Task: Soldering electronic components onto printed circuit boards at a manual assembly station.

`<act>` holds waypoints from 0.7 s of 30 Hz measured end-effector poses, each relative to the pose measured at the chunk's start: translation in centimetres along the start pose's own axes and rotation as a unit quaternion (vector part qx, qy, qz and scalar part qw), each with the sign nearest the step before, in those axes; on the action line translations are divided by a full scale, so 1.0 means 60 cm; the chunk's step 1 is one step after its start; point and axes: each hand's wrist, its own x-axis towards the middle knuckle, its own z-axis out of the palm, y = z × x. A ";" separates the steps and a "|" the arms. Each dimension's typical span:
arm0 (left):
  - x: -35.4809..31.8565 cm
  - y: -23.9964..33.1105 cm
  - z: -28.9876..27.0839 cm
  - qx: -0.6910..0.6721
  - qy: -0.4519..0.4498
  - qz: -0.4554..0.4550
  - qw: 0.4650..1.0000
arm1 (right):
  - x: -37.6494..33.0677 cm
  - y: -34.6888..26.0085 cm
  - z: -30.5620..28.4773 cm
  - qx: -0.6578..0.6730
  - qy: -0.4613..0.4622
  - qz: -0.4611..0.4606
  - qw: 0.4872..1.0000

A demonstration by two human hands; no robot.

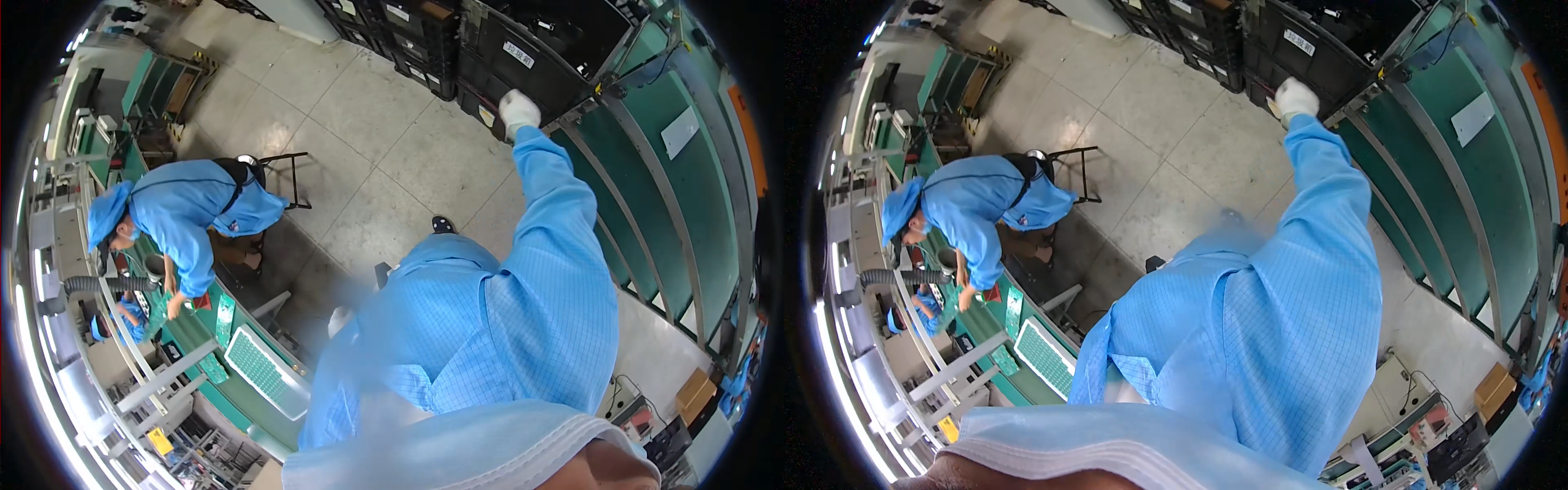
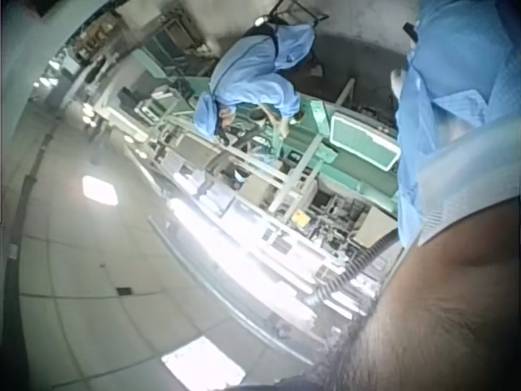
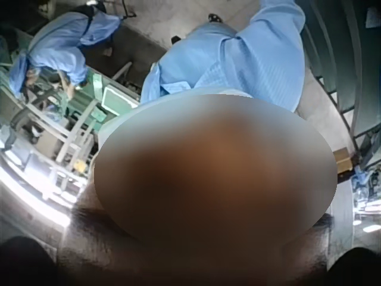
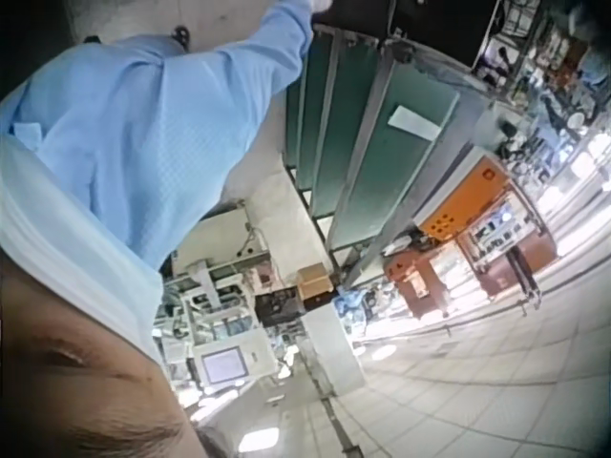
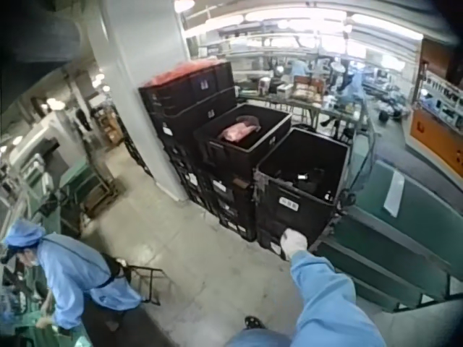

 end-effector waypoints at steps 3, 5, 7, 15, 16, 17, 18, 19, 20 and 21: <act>0.005 0.021 0.003 -0.043 0.039 0.044 0.997 | 0.079 0.053 -0.078 0.010 0.055 0.065 0.996; 0.005 0.027 0.008 -0.039 0.024 0.030 0.998 | 0.111 0.093 -0.069 0.096 0.055 0.053 0.992; 0.004 0.030 0.013 -0.037 0.011 0.017 0.999 | 0.119 0.120 -0.015 0.054 0.041 0.011 0.998; -0.003 0.024 0.027 -0.054 -0.007 -0.006 0.998 | -0.245 0.015 0.212 -0.070 -0.388 -0.208 0.895; -0.005 0.021 0.029 -0.056 -0.009 -0.005 0.998 | -0.286 -0.014 0.206 -0.084 -0.413 -0.248 0.872; -0.005 0.018 0.031 -0.059 -0.008 -0.007 0.998 | -0.312 -0.047 0.193 -0.098 -0.438 -0.288 0.846; -0.006 0.015 0.034 -0.061 -0.011 -0.009 0.998 | -0.317 -0.079 0.172 -0.089 -0.394 -0.324 0.856; -0.007 0.011 0.036 -0.063 -0.010 -0.010 0.998 | -0.317 -0.114 0.145 -0.078 -0.350 -0.359 0.862; -0.008 0.007 0.038 -0.064 -0.013 -0.010 0.998 | -0.312 -0.151 0.111 -0.067 -0.306 -0.391 0.865; -0.008 0.003 0.040 -0.066 -0.016 -0.010 0.998 | -0.282 -0.194 0.070 -0.044 -0.198 -0.397 0.895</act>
